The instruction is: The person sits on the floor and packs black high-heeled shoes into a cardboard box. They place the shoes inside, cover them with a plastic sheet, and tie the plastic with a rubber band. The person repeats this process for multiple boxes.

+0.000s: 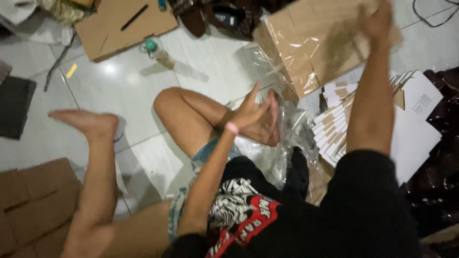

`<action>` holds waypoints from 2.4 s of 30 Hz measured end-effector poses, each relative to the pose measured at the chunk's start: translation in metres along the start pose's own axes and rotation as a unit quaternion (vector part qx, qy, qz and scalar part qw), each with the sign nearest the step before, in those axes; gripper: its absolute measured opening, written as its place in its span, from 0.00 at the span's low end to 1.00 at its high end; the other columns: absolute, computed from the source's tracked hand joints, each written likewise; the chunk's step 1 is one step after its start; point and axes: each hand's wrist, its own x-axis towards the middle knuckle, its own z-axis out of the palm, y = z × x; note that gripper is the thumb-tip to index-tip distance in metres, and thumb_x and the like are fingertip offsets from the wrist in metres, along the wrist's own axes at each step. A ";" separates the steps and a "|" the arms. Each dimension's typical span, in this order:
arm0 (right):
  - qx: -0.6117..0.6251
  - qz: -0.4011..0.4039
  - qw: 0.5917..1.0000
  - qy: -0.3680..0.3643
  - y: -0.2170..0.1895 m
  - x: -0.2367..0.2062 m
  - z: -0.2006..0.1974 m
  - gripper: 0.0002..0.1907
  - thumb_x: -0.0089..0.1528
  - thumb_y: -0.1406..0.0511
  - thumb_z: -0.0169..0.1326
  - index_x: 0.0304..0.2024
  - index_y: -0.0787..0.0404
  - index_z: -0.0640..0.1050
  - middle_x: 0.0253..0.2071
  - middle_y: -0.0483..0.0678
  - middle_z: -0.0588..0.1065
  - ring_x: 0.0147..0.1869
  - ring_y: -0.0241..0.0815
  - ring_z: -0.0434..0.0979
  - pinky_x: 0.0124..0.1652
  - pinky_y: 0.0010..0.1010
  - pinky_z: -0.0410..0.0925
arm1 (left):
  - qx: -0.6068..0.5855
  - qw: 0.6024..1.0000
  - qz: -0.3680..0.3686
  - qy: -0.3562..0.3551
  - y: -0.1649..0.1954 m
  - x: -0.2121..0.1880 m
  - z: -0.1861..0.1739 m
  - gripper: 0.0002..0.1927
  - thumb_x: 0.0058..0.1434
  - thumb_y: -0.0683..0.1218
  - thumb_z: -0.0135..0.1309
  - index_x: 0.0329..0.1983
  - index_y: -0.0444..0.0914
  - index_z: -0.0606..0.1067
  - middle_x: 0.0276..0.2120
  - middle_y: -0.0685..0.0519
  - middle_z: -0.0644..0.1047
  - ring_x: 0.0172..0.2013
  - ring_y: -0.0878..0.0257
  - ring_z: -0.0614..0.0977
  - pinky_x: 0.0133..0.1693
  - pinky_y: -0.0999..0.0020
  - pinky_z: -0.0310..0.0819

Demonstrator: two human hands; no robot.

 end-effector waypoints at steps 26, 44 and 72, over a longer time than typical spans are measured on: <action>0.618 -0.140 0.718 -0.287 -0.249 -0.210 -0.051 0.06 0.72 0.66 0.52 0.39 0.60 0.74 0.37 0.45 0.77 0.40 0.38 0.78 0.45 0.32 0.70 | -0.117 0.948 0.175 0.237 -0.017 -0.240 -0.099 0.29 0.69 0.48 0.57 0.71 0.37 0.64 0.61 0.49 0.74 0.60 0.60 0.76 0.60 0.63 0.74; 0.770 -0.029 0.433 -0.467 -0.458 -0.250 0.184 0.13 0.71 0.64 0.53 0.57 0.51 0.69 0.43 0.41 0.73 0.38 0.32 0.70 0.37 0.22 0.69 | -0.263 0.782 0.253 0.506 -0.018 -0.397 -0.236 0.05 0.67 0.37 0.58 0.40 0.27 0.80 0.40 0.47 0.83 0.39 0.63 0.84 0.47 0.67 0.80; 0.620 -0.005 0.775 -0.125 -0.490 -0.200 0.259 0.14 0.72 0.61 0.46 0.54 0.63 0.69 0.45 0.50 0.68 0.46 0.45 0.68 0.46 0.40 0.69 | -0.374 0.657 0.187 0.628 -0.099 -0.454 -0.279 0.10 0.65 0.43 0.57 0.43 0.32 0.80 0.32 0.53 0.81 0.32 0.66 0.80 0.38 0.70 0.75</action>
